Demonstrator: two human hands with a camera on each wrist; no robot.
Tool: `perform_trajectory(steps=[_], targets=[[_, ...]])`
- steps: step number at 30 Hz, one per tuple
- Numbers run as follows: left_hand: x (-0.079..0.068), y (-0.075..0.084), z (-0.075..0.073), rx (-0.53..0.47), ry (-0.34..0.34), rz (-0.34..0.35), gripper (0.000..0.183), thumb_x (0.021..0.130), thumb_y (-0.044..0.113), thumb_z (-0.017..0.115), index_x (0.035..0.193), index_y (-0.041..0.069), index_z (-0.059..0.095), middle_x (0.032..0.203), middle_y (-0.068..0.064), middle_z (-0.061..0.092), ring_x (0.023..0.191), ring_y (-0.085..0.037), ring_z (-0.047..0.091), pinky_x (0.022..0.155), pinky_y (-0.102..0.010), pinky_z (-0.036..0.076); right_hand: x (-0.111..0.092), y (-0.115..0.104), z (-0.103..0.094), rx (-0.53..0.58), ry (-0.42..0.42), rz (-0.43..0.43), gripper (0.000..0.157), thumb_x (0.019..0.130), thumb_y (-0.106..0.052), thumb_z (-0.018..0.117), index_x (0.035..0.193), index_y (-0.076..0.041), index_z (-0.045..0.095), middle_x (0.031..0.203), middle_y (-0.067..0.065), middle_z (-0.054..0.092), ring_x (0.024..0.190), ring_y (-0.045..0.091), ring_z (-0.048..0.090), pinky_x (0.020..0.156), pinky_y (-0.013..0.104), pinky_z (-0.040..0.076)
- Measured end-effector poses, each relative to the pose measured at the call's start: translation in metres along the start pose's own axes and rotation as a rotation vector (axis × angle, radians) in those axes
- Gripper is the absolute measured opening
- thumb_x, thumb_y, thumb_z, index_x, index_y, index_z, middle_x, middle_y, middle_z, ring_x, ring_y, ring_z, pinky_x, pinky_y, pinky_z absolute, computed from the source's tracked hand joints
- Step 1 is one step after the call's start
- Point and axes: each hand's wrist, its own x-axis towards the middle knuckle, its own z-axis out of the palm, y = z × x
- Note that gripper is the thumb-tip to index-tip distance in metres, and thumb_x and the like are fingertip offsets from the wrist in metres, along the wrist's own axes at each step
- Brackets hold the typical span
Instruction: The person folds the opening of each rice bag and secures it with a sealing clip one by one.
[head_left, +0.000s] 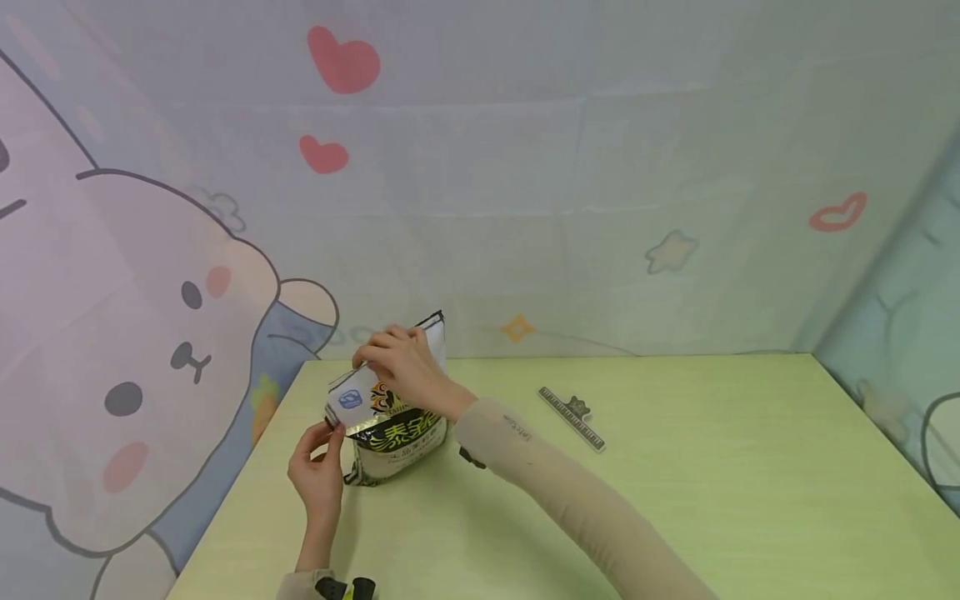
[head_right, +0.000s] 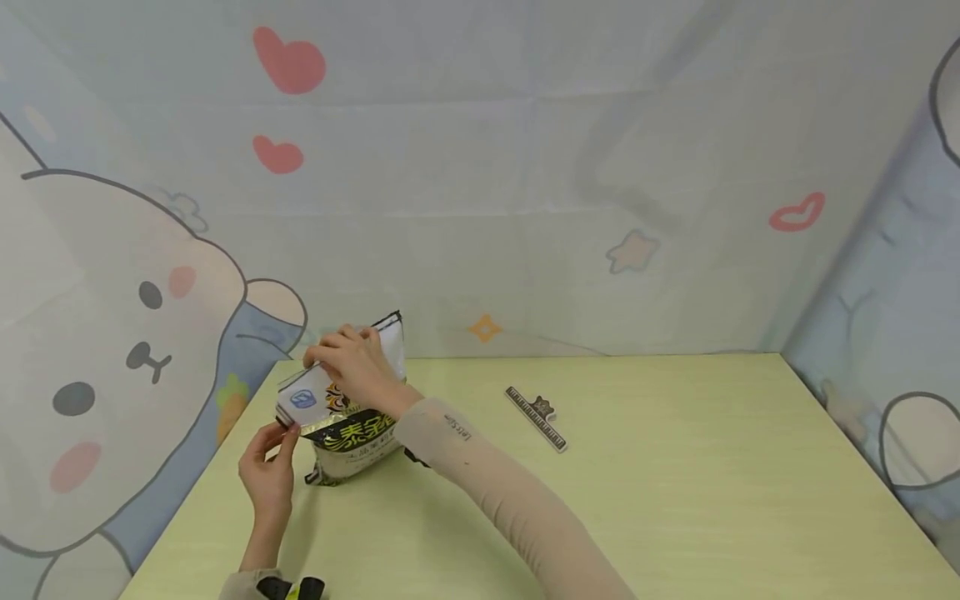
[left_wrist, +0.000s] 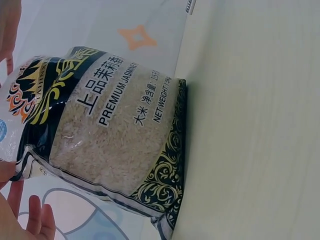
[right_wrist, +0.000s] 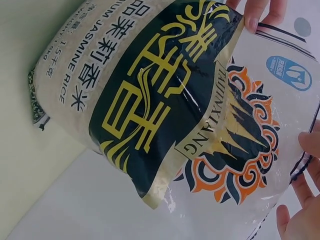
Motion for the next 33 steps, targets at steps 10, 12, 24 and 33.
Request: perform_trajectory(steps=[10,12,24,33], targets=[[0.0,-0.002,0.001,-0.064,0.015,0.035,0.007,0.079,0.002,0.065,0.081,-0.004,0.067,0.069,0.007,0.064,0.066,0.005,0.052,0.051,-0.007,0.042,-0.001,0.006,0.0,0.026,0.048,0.021,0.013,0.088,-0.02,0.055,0.088,-0.028,0.065,0.092,-0.01,0.062,0.091,0.01,0.05,0.079,0.034,0.032],[0.0,0.001,0.001,-0.084,0.014,0.045,0.005,0.078,-0.002,0.064,0.08,-0.006,0.067,0.068,0.014,0.062,0.066,0.004,0.052,0.051,-0.007,0.042,-0.001,0.007,0.001,0.04,0.059,0.025,0.013,0.088,-0.02,0.056,0.086,-0.027,0.066,0.09,-0.01,0.062,0.09,0.009,0.05,0.08,0.034,0.032],[-0.008,0.025,-0.005,-0.097,0.003,0.051,0.01,0.079,-0.002,0.063,0.083,-0.011,0.065,0.069,0.001,0.065,0.067,0.004,0.054,0.053,-0.006,0.042,-0.004,0.008,0.003,0.002,0.022,-0.03,0.027,0.088,-0.01,0.055,0.091,-0.033,0.069,0.093,-0.006,0.055,0.088,0.011,0.045,0.072,0.029,0.024],[0.002,0.003,-0.01,-0.219,-0.103,-0.137,0.009,0.081,0.0,0.062,0.088,-0.004,0.067,0.074,0.019,0.064,0.068,0.003,0.057,0.056,-0.01,0.046,-0.005,0.009,0.0,0.013,-0.003,-0.019,0.03,0.088,-0.008,0.053,0.095,-0.032,0.069,0.097,-0.006,0.056,0.093,0.01,0.045,0.075,0.029,0.026]])
